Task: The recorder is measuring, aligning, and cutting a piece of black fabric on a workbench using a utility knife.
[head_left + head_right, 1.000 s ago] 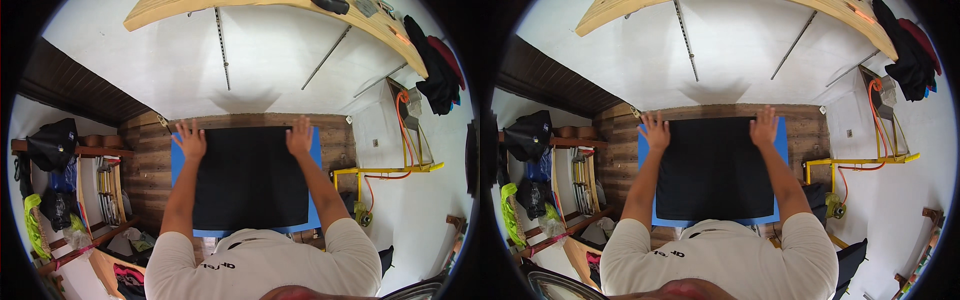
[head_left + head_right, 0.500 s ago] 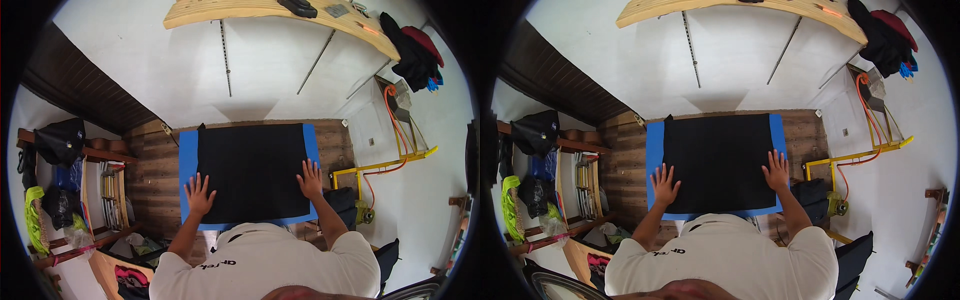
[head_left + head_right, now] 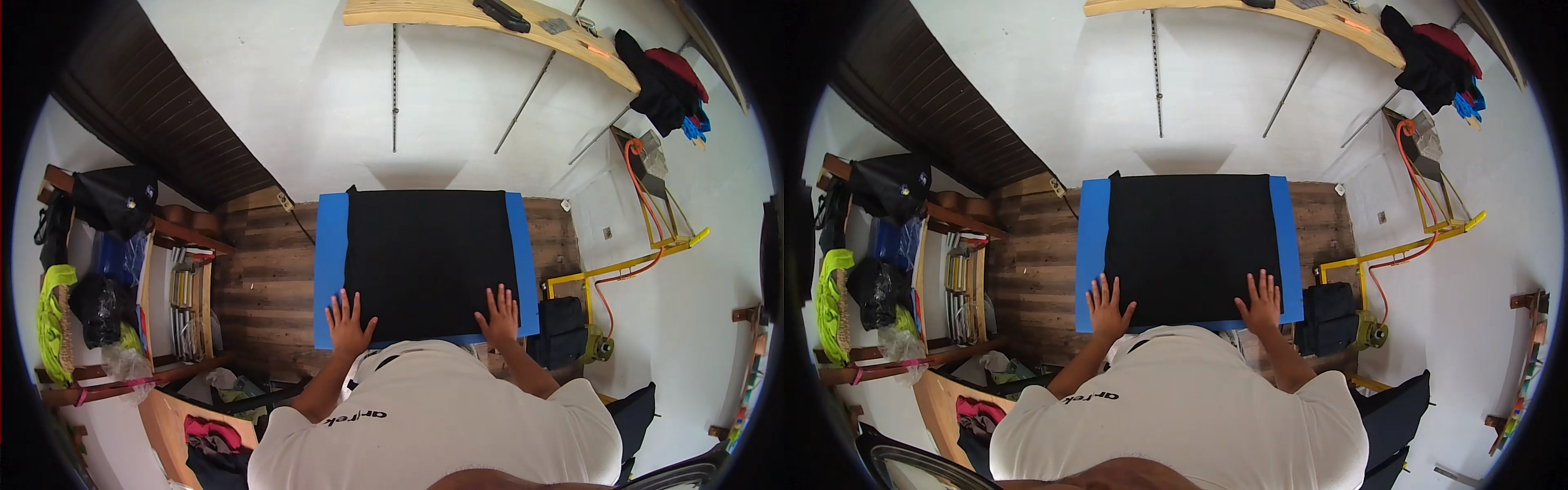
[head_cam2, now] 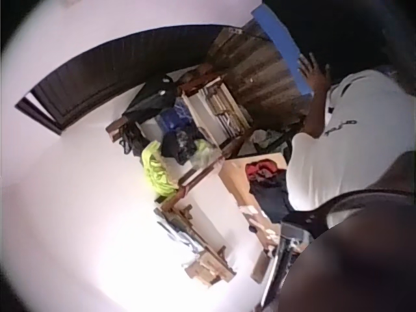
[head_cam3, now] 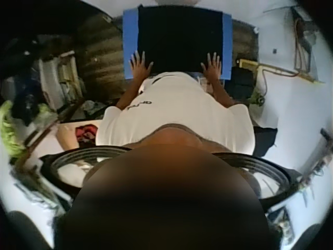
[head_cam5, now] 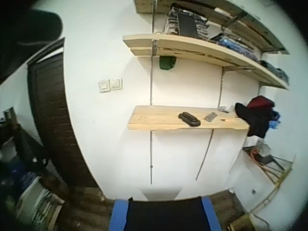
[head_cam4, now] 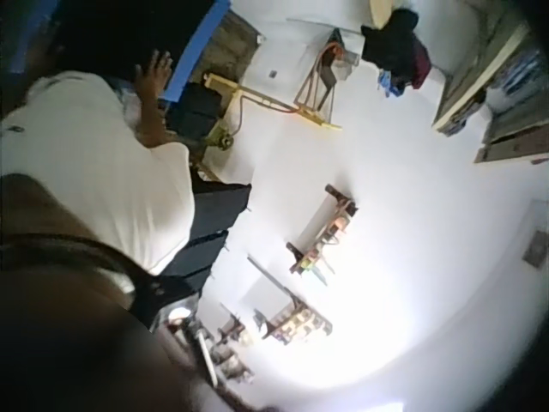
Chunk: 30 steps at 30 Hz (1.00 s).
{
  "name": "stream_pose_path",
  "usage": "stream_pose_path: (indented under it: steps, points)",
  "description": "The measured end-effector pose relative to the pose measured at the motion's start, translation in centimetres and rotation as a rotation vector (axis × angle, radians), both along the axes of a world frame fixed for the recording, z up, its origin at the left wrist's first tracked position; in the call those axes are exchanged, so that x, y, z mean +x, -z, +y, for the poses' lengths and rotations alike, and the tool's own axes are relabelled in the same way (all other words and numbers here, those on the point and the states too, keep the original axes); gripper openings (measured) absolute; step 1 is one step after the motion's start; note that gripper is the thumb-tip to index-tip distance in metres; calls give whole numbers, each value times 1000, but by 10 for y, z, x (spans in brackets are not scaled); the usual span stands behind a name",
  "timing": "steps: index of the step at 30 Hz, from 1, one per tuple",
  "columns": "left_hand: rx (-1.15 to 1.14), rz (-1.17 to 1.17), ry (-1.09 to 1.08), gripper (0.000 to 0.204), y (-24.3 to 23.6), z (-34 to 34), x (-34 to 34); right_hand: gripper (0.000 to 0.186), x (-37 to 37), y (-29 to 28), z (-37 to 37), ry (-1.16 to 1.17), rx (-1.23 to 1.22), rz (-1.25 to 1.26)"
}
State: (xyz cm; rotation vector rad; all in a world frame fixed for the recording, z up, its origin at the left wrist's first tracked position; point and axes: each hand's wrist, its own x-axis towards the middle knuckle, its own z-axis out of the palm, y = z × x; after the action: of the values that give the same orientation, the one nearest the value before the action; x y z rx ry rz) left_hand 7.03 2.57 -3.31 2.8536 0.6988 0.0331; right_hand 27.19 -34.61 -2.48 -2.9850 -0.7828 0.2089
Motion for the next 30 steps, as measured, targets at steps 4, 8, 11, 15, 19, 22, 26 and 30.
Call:
stream_pose_path:
  steps: [4, 8, 11, 15, 19, 22, 26, 30]
  points:
    - [-22, 35, -38, 85, 4, 13, -42, 78, -4, 0, -39, 67, -38, 101]
    - [-93, -106, -160, 80, 15, 16, -57, 75, -14, 2, -32, 126, -94, 47]
    - [-105, -180, -220, 59, 13, 10, -54, 66, -16, -6, 1, 87, 29, -26]
    - [-334, -254, -312, 27, -7, -8, -36, 35, -10, -26, 82, -229, 529, 132]
    - [-828, -462, -266, 25, -32, -17, -9, 35, -21, -39, 179, -338, 678, 730]
    - [-805, -514, -49, 28, -42, -17, 9, 43, -38, -43, 229, -62, 698, 1180]
    - [-1048, -499, 27, 31, -34, -15, 16, 42, -41, -42, 244, 68, 603, 1175]
    - [-1538, -447, -391, 28, -9, -16, 15, 35, -37, -32, 235, 115, 636, 1260]
